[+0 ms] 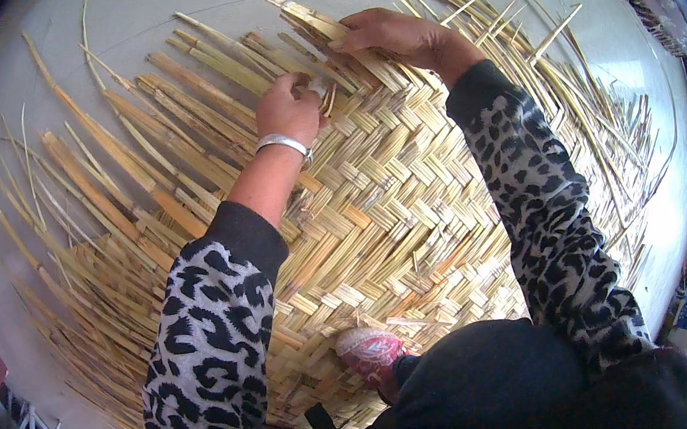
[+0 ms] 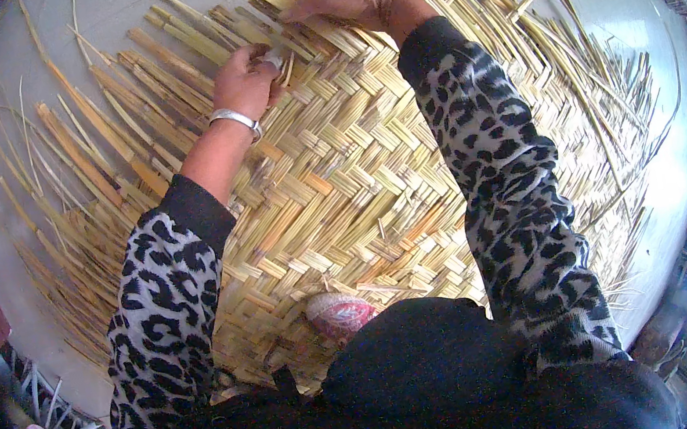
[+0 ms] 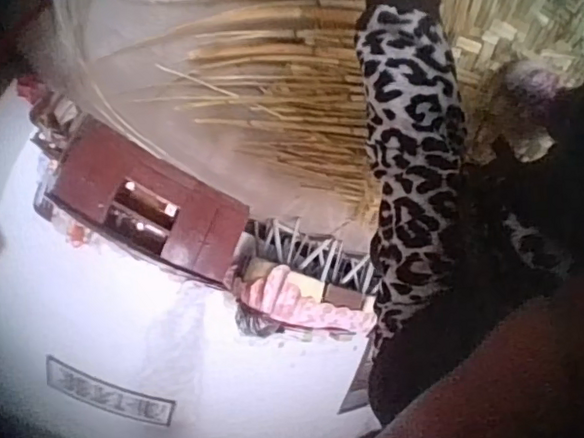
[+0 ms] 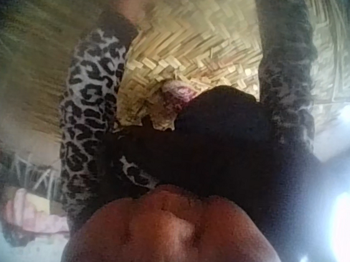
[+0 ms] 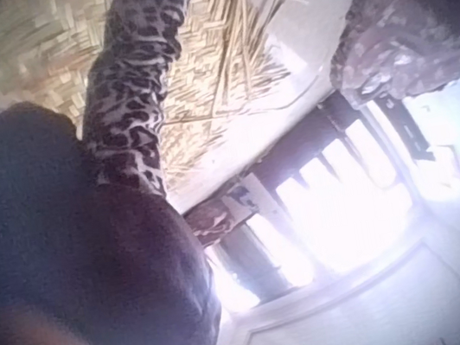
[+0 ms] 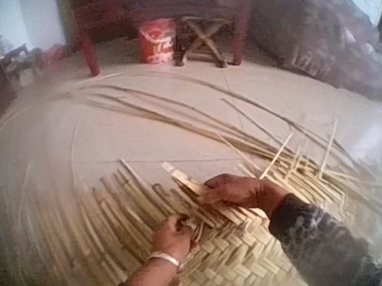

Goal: The person weaves a large circular mat or basket base using dried palm leaves. They interlace the leaves by hand, occasionally using scissors to trim excess material, and continue expanding the woven pattern outward.

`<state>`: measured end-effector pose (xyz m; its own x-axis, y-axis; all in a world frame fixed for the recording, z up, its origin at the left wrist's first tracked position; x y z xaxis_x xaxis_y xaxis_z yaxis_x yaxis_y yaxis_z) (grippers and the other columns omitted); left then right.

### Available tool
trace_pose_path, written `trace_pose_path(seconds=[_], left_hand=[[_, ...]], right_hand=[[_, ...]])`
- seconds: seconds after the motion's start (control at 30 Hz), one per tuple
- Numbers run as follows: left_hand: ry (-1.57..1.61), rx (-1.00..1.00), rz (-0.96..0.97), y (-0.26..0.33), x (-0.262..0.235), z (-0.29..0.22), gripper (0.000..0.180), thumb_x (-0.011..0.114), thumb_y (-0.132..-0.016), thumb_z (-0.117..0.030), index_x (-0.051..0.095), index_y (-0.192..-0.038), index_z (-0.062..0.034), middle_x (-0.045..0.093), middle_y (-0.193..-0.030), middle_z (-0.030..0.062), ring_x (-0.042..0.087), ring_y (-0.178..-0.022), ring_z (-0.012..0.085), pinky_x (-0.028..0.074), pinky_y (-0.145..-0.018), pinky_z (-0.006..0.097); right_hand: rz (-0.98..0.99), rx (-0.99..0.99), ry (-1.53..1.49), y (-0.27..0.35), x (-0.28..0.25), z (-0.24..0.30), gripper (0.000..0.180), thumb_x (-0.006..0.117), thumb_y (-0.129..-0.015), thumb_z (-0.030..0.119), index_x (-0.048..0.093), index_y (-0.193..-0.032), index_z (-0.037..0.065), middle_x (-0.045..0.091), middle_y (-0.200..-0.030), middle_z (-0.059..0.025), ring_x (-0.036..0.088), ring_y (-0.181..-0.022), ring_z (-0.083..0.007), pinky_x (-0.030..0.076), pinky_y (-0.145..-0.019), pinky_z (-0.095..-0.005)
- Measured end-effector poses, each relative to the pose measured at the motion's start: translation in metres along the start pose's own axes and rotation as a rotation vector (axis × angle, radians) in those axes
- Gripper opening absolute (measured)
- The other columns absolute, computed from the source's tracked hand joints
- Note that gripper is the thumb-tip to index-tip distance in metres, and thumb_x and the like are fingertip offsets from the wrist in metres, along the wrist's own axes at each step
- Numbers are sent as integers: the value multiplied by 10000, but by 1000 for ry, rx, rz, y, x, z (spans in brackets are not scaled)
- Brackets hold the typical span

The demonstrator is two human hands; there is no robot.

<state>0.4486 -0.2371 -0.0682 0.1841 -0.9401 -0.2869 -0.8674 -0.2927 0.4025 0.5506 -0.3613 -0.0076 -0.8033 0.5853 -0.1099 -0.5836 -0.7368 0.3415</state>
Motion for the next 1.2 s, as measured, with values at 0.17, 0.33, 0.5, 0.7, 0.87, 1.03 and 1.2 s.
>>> trace_pose_path(seconds=[0.17,0.33,0.5,0.7,0.87,1.03,1.2], left_hand=[[-175,115,107,0,11,-10,290,648,-837,-185,667,-1057,2,687,-960,205,673,-881,304,513,-783,372],[-119,67,97,4,10,-2,268,612,-861,-152,668,-1069,8,679,-990,218,655,-924,341,500,-816,368],[-429,485,-123,48,8,-30,299,557,-871,-81,576,-1155,13,591,-1153,203,638,-871,411,519,-764,433],[-1049,305,273,70,45,-6,534,471,-892,-109,345,-1403,-16,385,-1446,148,663,-918,351,527,-764,492],[-1067,281,299,67,40,-4,554,344,-964,-186,209,-1480,-36,599,-1177,202,667,-924,337,519,-771,491],[-794,658,288,136,14,-9,414,417,-934,-171,417,-1332,-56,633,-1041,180,636,-851,361,493,-737,520],[-870,804,546,254,-115,67,304,526,-848,-194,568,-1131,-92,629,-1044,113,628,-893,318,512,-762,422]], right_hand=[[143,88,62,2,4,0,483,644,-864,314,585,-1184,-42,645,-1040,-120,578,-927,-149,450,-889,-290],[-15,-2,406,3,-5,4,522,639,-832,368,597,-1165,-32,635,-1089,-155,581,-975,-206,436,-918,-330],[-86,42,496,-15,-10,-16,579,612,-785,481,634,-1075,-19,652,-1059,-190,606,-990,-292,443,-895,-405],[43,20,788,-36,-3,-33,592,607,-784,487,623,-1101,-13,624,-1132,-234,588,-1066,-371,445,-917,-440],[-339,-123,849,-8,0,-4,632,656,-773,346,504,-1274,-9,535,-1277,-231,492,-1201,-395,392,-1018,-458],[-416,-569,1051,56,109,34,650,695,-749,182,461,-1338,37,438,-1389,-189,382,-1309,-379,342,-1075,-467],[10,-672,1025,80,236,19,515,643,-848,244,498,-1300,43,436,-1400,-174,390,-1321,-343,331,-1084,-454]])
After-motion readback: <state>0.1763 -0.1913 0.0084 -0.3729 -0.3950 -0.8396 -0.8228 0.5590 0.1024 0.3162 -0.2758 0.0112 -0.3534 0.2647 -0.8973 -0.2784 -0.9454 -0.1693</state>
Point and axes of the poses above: each hand's wrist, its own y-axis away from the middle knuckle, its own x-axis out of the palm, z = x × y, the point moved 8 cm from there along -y, towards the middle knuckle
